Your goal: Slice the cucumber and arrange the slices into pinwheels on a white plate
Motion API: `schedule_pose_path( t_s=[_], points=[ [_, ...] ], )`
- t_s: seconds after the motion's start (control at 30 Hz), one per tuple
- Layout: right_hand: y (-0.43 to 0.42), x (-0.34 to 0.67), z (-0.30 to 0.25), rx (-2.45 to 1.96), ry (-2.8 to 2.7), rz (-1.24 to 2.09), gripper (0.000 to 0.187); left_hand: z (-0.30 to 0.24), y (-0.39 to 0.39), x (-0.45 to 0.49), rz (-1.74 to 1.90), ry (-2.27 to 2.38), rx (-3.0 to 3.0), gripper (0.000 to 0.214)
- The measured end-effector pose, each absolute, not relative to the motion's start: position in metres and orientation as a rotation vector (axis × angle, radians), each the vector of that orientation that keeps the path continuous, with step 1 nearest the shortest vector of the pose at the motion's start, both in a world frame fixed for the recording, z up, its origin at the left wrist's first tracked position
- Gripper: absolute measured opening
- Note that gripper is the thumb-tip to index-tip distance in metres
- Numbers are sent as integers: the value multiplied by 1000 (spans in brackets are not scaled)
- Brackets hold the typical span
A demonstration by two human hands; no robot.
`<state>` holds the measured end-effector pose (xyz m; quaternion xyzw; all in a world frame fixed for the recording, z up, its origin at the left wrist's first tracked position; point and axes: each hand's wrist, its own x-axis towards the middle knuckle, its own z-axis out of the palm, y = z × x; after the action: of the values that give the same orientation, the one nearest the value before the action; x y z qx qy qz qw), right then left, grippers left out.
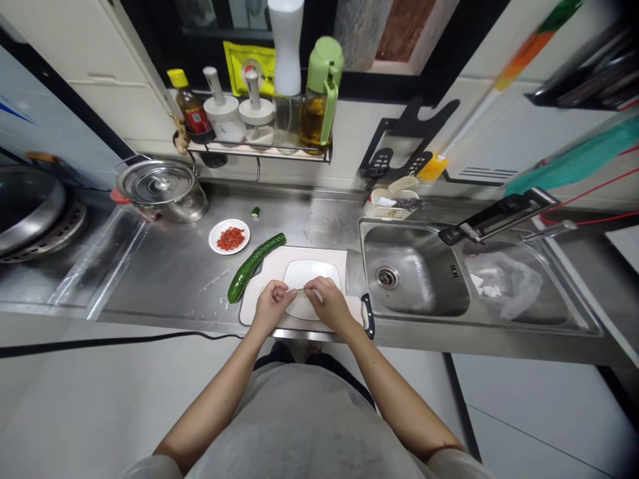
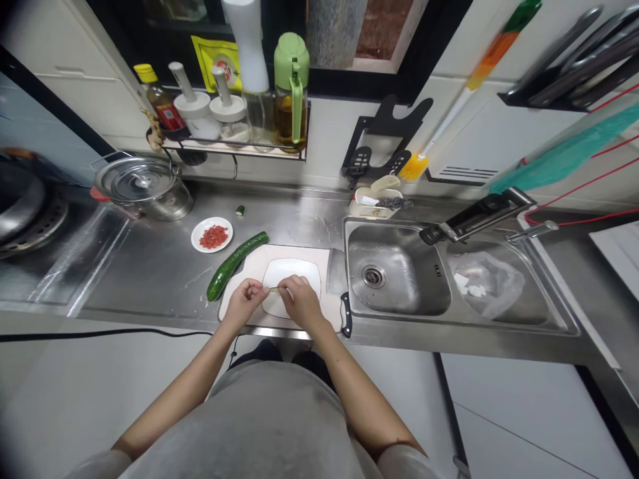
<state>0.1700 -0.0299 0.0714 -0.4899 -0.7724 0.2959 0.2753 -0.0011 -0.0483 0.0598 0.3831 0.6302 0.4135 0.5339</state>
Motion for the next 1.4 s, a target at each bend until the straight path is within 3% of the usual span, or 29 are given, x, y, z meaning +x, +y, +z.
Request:
schedule_pose_path(
  t_s=[0.17, 0.37, 0.93, 1.4],
  points=[
    [-28, 178, 75, -1277, -2084, 703, 21, 69, -44, 7, 804, 1242, 508, 43],
    [-30, 184, 68, -1257, -2102, 705, 21, 72, -34, 16, 835, 1151, 393, 48],
    [-6, 197, 14, -1529, -1904, 1072, 18, 12, 9, 26, 957, 1192, 1021, 44],
    [28, 190, 4, -1884, -2052, 965, 20, -7, 40, 33, 689, 1554, 1628, 38]
  ],
)
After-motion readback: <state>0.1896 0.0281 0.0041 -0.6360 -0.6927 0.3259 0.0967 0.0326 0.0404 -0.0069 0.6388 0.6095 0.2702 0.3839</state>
